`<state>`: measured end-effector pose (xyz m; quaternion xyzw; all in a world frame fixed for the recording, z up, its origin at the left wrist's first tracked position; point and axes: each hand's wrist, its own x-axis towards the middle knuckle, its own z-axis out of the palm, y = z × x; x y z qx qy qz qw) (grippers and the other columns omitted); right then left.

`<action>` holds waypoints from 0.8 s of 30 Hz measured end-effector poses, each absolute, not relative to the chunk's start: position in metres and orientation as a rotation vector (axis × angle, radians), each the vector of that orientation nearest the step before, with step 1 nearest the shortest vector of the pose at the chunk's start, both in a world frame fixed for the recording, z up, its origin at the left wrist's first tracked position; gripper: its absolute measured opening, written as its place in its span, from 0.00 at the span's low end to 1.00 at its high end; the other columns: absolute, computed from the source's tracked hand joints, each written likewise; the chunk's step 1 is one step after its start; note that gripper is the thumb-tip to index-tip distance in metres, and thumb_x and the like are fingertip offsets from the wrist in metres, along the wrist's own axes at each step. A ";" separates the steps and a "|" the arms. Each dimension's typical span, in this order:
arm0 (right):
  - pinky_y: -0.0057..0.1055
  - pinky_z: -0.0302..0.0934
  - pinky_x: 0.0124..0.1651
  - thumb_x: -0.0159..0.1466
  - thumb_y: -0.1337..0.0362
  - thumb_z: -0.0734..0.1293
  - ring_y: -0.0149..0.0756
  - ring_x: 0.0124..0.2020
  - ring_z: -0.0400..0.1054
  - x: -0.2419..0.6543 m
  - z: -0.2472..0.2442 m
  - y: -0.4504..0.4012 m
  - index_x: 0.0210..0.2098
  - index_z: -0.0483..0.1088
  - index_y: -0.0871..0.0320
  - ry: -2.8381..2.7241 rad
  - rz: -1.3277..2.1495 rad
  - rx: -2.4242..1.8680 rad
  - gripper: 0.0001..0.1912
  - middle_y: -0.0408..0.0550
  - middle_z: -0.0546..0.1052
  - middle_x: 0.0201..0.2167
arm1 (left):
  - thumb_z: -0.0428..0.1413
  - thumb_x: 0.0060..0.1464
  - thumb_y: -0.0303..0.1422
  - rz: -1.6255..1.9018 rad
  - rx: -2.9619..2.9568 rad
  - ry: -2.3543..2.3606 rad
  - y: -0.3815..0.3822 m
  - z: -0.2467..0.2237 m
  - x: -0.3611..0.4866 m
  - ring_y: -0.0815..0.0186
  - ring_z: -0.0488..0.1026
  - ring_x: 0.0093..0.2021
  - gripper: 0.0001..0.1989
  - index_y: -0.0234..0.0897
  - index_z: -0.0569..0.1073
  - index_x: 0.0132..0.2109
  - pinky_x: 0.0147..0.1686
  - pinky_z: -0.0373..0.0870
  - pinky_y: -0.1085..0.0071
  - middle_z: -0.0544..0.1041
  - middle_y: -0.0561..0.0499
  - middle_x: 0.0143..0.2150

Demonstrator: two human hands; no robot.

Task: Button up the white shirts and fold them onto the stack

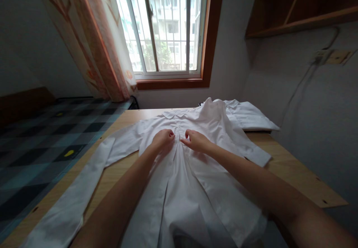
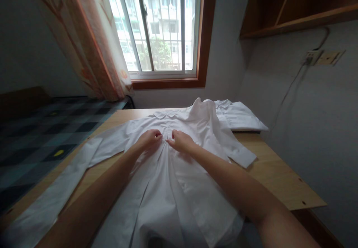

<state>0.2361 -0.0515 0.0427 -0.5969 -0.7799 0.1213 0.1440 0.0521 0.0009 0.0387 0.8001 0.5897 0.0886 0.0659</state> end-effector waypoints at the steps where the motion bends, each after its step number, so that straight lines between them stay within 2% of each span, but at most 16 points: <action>1: 0.30 0.58 0.37 0.66 0.48 0.64 0.41 0.40 0.73 0.230 0.038 -0.050 0.48 0.70 0.60 -2.195 0.382 -1.717 0.22 0.54 0.79 0.43 | 0.52 0.58 0.34 0.309 2.374 1.760 0.000 0.037 0.052 0.59 0.77 0.41 0.13 0.36 0.79 0.42 0.38 0.68 0.69 0.81 0.44 0.40; 4: 0.29 0.54 0.33 0.62 0.46 0.67 0.41 0.39 0.73 0.216 0.022 -0.049 0.48 0.68 0.59 -2.083 0.450 -1.770 0.25 0.52 0.79 0.41 | 0.54 0.56 0.32 0.441 2.356 1.687 -0.006 0.027 0.050 0.62 0.75 0.37 0.12 0.36 0.77 0.45 0.35 0.66 0.71 0.80 0.47 0.38; 8: 0.29 0.53 0.33 0.63 0.56 0.66 0.41 0.39 0.73 0.211 0.011 -0.049 0.48 0.68 0.57 -1.953 0.420 -1.876 0.17 0.51 0.80 0.39 | 0.53 0.55 0.28 0.530 2.450 1.631 -0.010 0.019 0.049 0.63 0.75 0.38 0.11 0.35 0.79 0.42 0.38 0.66 0.72 0.79 0.45 0.40; 11: 0.28 0.53 0.34 0.64 0.58 0.64 0.38 0.37 0.72 0.217 0.011 -0.044 0.45 0.71 0.56 -1.906 0.481 -1.876 0.13 0.49 0.80 0.38 | 0.52 0.56 0.29 0.452 2.437 1.600 -0.009 0.020 0.052 0.62 0.75 0.38 0.11 0.36 0.81 0.38 0.38 0.65 0.71 0.81 0.45 0.38; 17: 0.27 0.53 0.33 0.61 0.63 0.67 0.34 0.33 0.70 0.233 0.001 -0.032 0.36 0.77 0.58 -1.864 0.556 -1.714 0.08 0.48 0.80 0.34 | 0.57 0.54 0.32 0.414 2.361 1.702 -0.014 0.020 0.062 0.60 0.76 0.38 0.08 0.36 0.81 0.37 0.36 0.66 0.71 0.81 0.45 0.37; 24: 0.27 0.56 0.33 0.58 0.61 0.68 0.35 0.30 0.70 0.244 -0.021 -0.017 0.29 0.79 0.59 -1.725 0.707 -1.451 0.08 0.46 0.79 0.27 | 0.57 0.57 0.33 0.507 2.300 1.834 -0.024 0.011 0.070 0.59 0.76 0.41 0.07 0.35 0.78 0.37 0.40 0.67 0.69 0.79 0.43 0.39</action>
